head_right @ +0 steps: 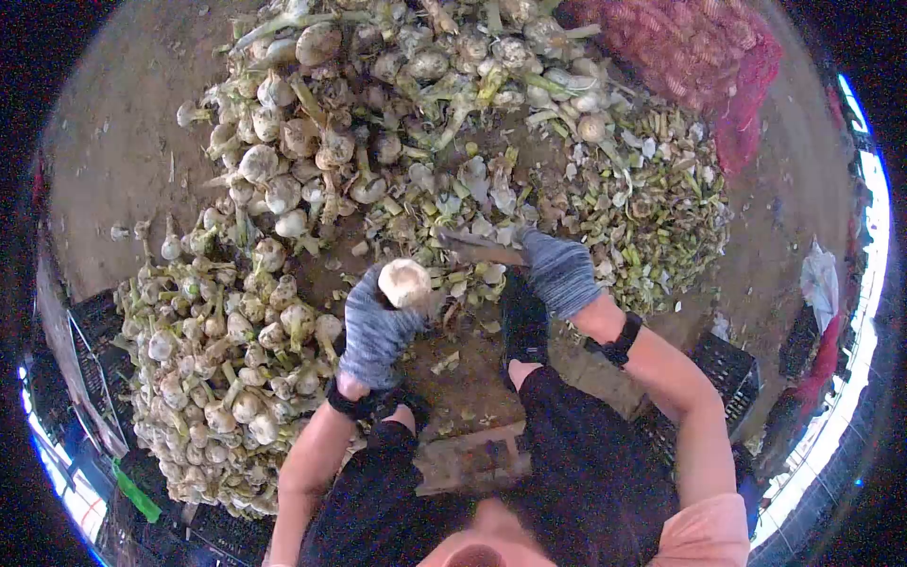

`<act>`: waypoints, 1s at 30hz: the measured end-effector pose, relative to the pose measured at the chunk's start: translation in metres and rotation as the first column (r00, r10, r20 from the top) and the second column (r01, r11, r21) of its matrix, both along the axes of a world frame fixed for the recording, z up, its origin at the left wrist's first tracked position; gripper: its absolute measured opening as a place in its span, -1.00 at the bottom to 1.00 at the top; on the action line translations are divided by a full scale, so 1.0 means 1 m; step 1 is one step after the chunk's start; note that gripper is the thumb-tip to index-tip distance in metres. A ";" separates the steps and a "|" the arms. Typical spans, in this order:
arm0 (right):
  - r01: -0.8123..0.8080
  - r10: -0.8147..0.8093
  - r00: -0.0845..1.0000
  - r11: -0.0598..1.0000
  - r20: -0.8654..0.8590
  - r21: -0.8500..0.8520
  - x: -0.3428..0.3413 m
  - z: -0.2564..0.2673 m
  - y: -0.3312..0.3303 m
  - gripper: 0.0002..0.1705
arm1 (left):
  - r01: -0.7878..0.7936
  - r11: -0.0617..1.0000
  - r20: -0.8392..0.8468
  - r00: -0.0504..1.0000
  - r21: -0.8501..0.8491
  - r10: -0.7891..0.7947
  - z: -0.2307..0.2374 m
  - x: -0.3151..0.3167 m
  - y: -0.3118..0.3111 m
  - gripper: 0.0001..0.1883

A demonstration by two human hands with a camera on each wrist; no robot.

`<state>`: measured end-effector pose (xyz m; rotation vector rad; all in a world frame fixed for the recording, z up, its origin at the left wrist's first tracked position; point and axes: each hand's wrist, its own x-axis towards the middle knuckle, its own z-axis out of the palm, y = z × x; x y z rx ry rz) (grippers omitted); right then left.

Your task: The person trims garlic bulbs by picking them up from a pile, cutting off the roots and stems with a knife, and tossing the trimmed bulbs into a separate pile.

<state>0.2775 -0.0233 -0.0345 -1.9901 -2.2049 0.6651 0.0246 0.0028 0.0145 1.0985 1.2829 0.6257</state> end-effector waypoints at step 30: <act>0.172 -0.201 0.956 0.974 -0.212 -0.147 0.006 -0.032 -0.005 -0.69 | 0.077 0.975 -0.062 0.996 0.208 -0.065 -0.012 0.005 -0.006 -0.43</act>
